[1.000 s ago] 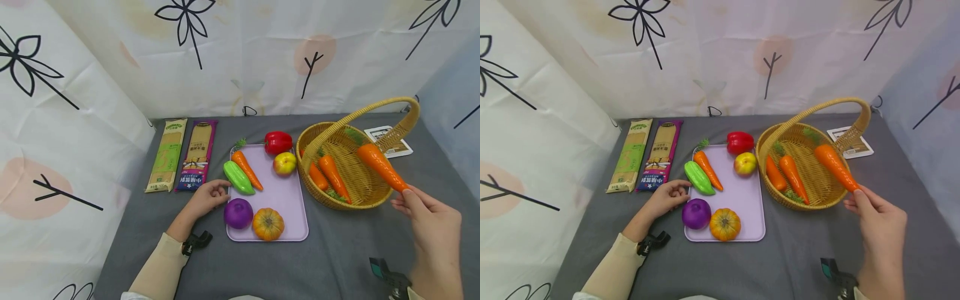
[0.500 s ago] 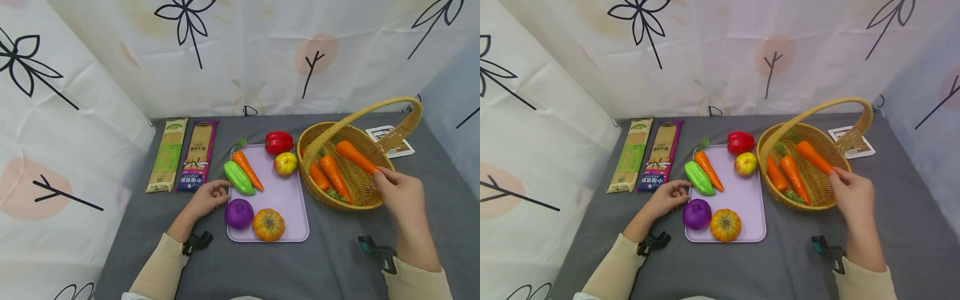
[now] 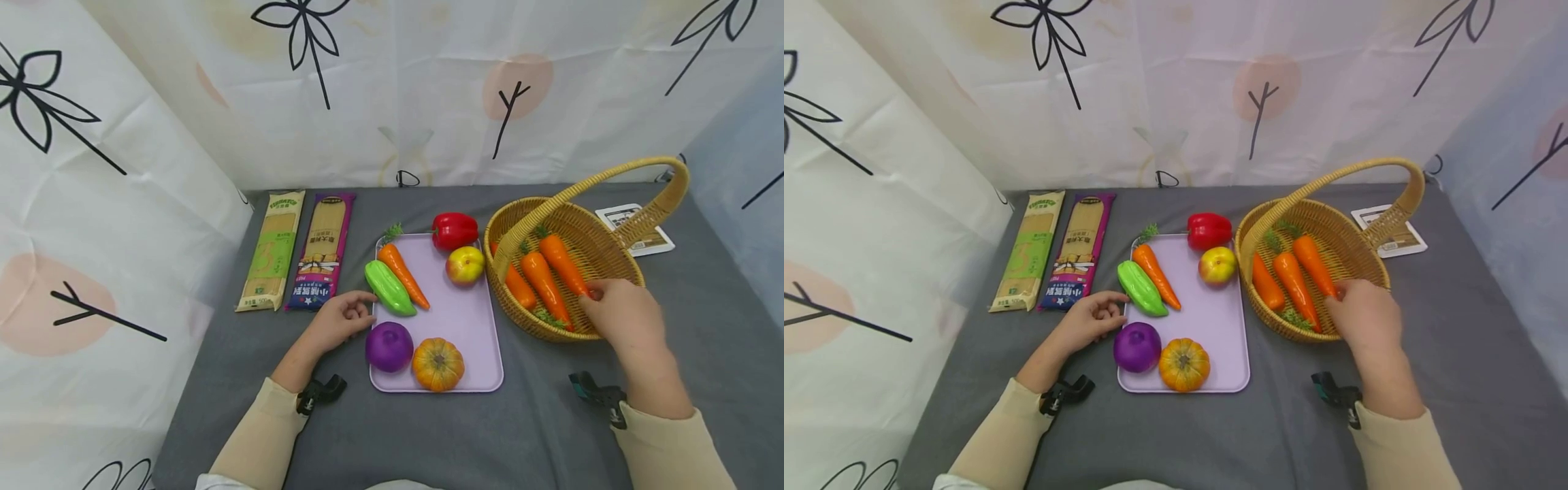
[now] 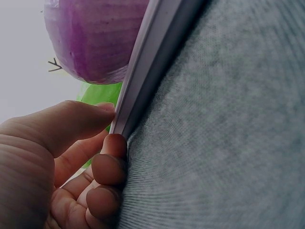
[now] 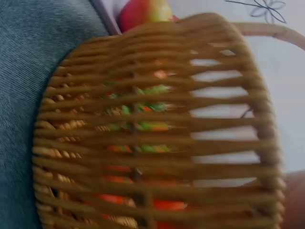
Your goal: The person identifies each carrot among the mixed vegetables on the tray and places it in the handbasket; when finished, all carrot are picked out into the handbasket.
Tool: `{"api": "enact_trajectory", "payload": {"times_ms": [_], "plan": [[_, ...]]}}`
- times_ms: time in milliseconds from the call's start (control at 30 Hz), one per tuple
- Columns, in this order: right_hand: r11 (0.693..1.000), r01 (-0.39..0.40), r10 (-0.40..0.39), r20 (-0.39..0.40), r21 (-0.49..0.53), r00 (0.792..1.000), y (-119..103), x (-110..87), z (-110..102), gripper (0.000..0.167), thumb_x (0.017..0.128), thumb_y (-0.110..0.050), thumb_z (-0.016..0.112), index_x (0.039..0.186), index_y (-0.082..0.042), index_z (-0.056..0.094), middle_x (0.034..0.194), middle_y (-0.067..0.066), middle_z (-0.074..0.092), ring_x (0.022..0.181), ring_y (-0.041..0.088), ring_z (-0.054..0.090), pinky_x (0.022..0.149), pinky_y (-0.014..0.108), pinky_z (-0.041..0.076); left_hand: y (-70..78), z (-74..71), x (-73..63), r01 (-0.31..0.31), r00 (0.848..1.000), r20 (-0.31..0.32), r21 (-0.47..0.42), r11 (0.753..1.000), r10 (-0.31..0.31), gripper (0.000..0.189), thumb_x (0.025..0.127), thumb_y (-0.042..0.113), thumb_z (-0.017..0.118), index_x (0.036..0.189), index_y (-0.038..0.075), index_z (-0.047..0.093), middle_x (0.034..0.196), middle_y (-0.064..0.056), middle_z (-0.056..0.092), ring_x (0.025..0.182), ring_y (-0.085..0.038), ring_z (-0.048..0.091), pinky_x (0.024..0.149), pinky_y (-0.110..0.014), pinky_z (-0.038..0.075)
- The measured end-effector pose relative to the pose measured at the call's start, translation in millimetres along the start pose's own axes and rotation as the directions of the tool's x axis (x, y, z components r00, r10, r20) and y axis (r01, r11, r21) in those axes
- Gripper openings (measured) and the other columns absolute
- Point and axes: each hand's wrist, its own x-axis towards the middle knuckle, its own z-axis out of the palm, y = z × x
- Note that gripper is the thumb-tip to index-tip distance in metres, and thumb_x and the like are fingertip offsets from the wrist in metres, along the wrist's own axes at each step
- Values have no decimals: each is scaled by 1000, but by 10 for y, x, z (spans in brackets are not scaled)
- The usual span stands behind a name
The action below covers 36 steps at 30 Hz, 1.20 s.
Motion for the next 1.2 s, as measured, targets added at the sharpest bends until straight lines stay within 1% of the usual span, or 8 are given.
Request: {"api": "enact_trajectory", "payload": {"times_ms": [133,267,500,733,867,967,1067,1200], "plan": [[999,13,-12,20,-51,1000,-31,28,42,18,89,-15,64,88,2,68,69,12,58,61,30,53,49,38,37,-1,-2,12,0,1000,-3,0,1000,0,34,92,9,77,124,5,68,78,-4,61,56,-13,48,50,-26,43],[998,3,-2,20,-58,1000,-57,46,71,18,88,-16,64,74,-4,64,66,10,54,62,31,52,50,40,37,-8,-1,27,0,1000,-5,4,1000,0,34,92,10,77,124,5,68,78,-3,61,56,-13,48,50,-26,44],[1000,1,1,-54,29,999,-178,12,-98,35,96,-21,62,112,9,69,104,29,69,88,45,62,71,56,47,-8,-16,18,3,1000,-13,1,1000,-3,34,92,10,77,124,5,68,78,-4,61,56,-14,48,50,-26,43],[989,-12,25,-88,151,996,-474,-165,-462,48,103,-43,57,126,-2,66,117,26,66,105,44,57,81,58,45,-31,-8,24,11,1000,-6,6,1000,-11,34,92,10,78,124,6,69,77,-3,61,56,-14,48,50,-26,43],[976,-10,39,-129,217,991,-651,-304,-600,50,102,-49,57,128,-8,67,120,23,67,108,39,58,78,49,45,-41,16,28,17,1000,0,8,1000,-17,34,92,11,77,124,7,69,78,-3,61,56,-14,48,51,-26,44],[965,33,26,-221,261,975,-789,-404,-631,42,100,-46,64,123,-12,72,111,13,72,97,18,64,75,33,44,-44,29,23,20,1000,-2,6,1000,-20,34,92,11,78,124,7,69,78,-3,61,56,-14,49,51,-26,44],[937,121,-2,-341,328,940,-935,-487,-603,31,96,-37,72,116,-13,76,98,-4,72,82,-2,60,72,18,43,-40,30,18,16,1000,-7,4,1000,-16,33,92,11,78,124,7,69,77,-3,61,56,-14,49,50,-26,44],[854,288,-57,-471,434,880,-1123,-557,-527,20,92,-19,80,109,-9,79,92,-19,67,80,-4,61,75,9,44,-34,13,13,7,1000,-12,11,1000,-7,33,91,11,78,123,7,69,77,-3,61,56,-14,49,50,-26,44]]}}
